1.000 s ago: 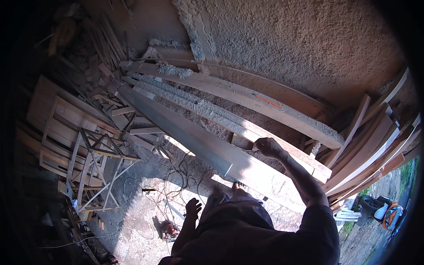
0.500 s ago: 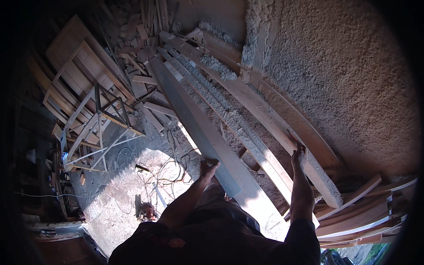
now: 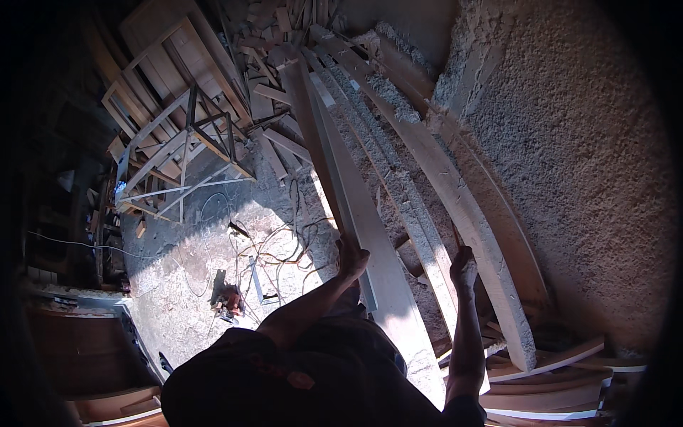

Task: The person uses a circular saw to cut a long wooden plank into smaller pieces, then uses a sander to smooth the edges of the cut pieces. The person also measures and marks the wood with a pencil and ruler before cutting.

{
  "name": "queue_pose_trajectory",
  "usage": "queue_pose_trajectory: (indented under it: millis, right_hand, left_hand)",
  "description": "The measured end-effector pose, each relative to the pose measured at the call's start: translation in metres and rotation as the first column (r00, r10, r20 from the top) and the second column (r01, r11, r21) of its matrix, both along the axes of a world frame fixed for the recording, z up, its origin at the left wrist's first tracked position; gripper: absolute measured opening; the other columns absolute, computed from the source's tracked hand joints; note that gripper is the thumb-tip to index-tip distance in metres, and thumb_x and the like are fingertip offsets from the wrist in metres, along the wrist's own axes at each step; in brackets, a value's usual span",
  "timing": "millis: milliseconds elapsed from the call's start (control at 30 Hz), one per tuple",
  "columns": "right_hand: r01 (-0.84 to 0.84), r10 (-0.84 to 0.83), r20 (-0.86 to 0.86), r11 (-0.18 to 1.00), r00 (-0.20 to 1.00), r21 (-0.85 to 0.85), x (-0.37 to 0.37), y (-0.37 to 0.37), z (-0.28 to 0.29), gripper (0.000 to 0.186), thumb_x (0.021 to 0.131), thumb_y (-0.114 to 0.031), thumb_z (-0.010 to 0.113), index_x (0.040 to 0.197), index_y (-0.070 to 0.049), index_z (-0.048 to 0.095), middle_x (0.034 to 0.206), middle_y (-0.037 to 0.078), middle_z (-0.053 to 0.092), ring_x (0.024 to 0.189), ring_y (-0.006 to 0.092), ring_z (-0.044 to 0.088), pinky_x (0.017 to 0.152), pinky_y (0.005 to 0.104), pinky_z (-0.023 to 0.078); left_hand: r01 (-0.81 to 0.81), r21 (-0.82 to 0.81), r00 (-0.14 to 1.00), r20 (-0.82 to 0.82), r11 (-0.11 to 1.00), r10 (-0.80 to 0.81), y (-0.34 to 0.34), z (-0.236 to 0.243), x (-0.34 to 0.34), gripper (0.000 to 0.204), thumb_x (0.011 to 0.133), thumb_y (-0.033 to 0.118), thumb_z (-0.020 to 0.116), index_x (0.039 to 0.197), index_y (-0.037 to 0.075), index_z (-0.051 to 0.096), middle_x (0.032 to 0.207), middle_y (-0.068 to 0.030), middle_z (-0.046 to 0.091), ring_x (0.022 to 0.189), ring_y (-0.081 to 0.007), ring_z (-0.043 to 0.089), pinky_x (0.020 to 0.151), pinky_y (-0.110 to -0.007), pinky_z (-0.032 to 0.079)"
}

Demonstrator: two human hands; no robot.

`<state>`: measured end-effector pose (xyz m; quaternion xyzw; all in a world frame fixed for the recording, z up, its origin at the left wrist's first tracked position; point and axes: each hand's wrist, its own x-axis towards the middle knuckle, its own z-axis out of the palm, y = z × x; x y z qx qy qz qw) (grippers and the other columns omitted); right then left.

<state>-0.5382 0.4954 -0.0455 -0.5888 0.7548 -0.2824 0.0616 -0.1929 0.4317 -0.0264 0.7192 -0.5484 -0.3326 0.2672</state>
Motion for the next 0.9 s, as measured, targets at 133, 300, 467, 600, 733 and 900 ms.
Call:
queue_pose_trajectory:
  millis: [133,300,467,600,733,900]
  right_hand:
    - [-0.053,0.064,0.524,0.998,0.849,-0.035,0.116,0.034,0.009,0.022,0.099,-0.012,0.048,0.114,-0.001,0.06,0.084,0.013,0.056,0.074,0.0279,0.056,0.071,0.0409,0.049]
    - [-0.264,0.191,0.507,0.961,0.84,0.076,0.219,0.071,0.025,0.07,0.089,-0.027,0.074,0.149,-0.011,0.043,0.104,0.017,0.062,0.093,0.0351,0.062,0.079,0.0477,0.052]
    - [-0.325,0.125,0.414,0.828,0.902,0.458,0.237,0.081,0.06,0.103,0.079,-0.032,0.082,0.16,-0.016,0.021,0.123,0.021,0.059,0.104,0.0448,0.063,0.081,0.0581,0.052]
    - [-0.294,0.184,0.315,0.889,0.931,0.35,0.242,0.082,0.047,0.087,0.082,-0.018,0.071,0.155,-0.013,0.025,0.126,0.021,0.058,0.108,0.0447,0.063,0.081,0.0582,0.053]
    - [-0.182,0.12,0.218,0.939,0.969,0.291,0.242,0.091,0.007,0.079,0.079,-0.018,0.07,0.149,-0.008,0.034,0.122,0.018,0.059,0.1,0.0405,0.064,0.075,0.054,0.054]
    - [-0.092,-0.019,0.233,0.886,0.972,0.454,0.243,0.117,0.018,0.081,0.077,-0.017,0.072,0.149,-0.009,0.036,0.121,0.017,0.061,0.098,0.0384,0.067,0.075,0.0515,0.056]
  left_hand:
    - [-0.066,-0.049,0.998,-0.009,0.997,0.065,0.008,-0.007,-0.001,0.088,0.074,0.009,0.066,0.148,-0.004,0.02,0.128,-0.0322,0.044,0.12,-0.0491,0.048,0.101,-0.057,0.042]
    - [0.037,-0.082,0.996,-0.073,0.996,-0.043,-0.001,-0.045,0.006,0.085,0.08,0.009,0.065,0.15,-0.002,0.017,0.131,-0.0299,0.044,0.122,-0.0448,0.049,0.098,-0.053,0.046]
    - [0.083,-0.036,0.983,-0.164,0.996,-0.087,-0.008,-0.06,0.003,0.087,0.094,0.026,0.064,0.155,-0.002,0.009,0.137,-0.0317,0.044,0.121,-0.0468,0.053,0.099,-0.054,0.046]
    - [0.064,-0.03,0.94,-0.335,0.997,-0.071,-0.012,-0.035,0.009,0.078,0.101,0.037,0.054,0.157,-0.001,0.014,0.145,-0.0322,0.043,0.128,-0.0477,0.051,0.105,-0.055,0.043]
    - [0.08,-0.044,0.972,-0.219,0.996,-0.087,-0.036,-0.04,0.021,0.072,0.105,0.045,0.043,0.157,0.0,0.021,0.152,-0.031,0.039,0.135,-0.0484,0.046,0.109,-0.054,0.041]
    - [0.113,-0.1,0.977,-0.17,0.989,-0.129,-0.091,-0.06,0.042,0.067,0.105,0.046,0.041,0.155,0.002,0.028,0.149,-0.0312,0.043,0.132,-0.0516,0.047,0.109,-0.054,0.041]
